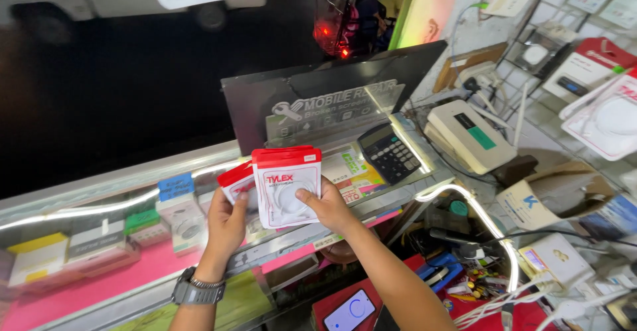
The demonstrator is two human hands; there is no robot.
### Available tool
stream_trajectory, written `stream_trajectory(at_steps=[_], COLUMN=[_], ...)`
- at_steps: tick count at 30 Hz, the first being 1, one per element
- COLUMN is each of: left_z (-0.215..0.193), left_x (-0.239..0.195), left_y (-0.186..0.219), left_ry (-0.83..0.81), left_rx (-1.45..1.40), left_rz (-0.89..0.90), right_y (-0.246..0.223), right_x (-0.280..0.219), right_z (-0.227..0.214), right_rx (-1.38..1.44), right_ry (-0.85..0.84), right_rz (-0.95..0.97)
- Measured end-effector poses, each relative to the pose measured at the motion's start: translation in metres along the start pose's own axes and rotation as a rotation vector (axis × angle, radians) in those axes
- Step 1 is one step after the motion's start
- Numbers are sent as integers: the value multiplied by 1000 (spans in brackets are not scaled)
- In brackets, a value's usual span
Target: The person organizes packaged electronic accessories, specifically charging cables, in a retail setting. They pick up multiple packages from a glass counter, sort them by hand, and hang them on a wall display rack before returning to the counter to handle more items.
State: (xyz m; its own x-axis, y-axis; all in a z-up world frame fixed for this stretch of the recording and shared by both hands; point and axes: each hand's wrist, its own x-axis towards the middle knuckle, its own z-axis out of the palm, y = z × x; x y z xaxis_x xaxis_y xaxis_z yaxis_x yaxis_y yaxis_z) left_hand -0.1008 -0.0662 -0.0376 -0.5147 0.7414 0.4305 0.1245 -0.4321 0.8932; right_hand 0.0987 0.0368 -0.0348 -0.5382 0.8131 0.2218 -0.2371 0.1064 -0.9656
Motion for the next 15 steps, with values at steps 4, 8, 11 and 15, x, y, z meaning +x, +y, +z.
stream_trajectory(at_steps=[4, 8, 11, 15], left_z=[-9, -28, -27, -2], left_x=[-7, -14, -19, 5], left_y=[-18, -53, -88, -117], left_ry=[-29, -21, 76, 39], left_rx=[20, 263, 212, 80], left_rz=[8, -82, -63, -17], right_y=[-27, -43, -84, -149], right_x=[3, 10, 2, -12], right_z=[-41, -120, -175, -238], right_rx=[9, -70, -61, -189], right_ry=[112, 279, 414, 739], right_rz=[-16, 67, -11, -121])
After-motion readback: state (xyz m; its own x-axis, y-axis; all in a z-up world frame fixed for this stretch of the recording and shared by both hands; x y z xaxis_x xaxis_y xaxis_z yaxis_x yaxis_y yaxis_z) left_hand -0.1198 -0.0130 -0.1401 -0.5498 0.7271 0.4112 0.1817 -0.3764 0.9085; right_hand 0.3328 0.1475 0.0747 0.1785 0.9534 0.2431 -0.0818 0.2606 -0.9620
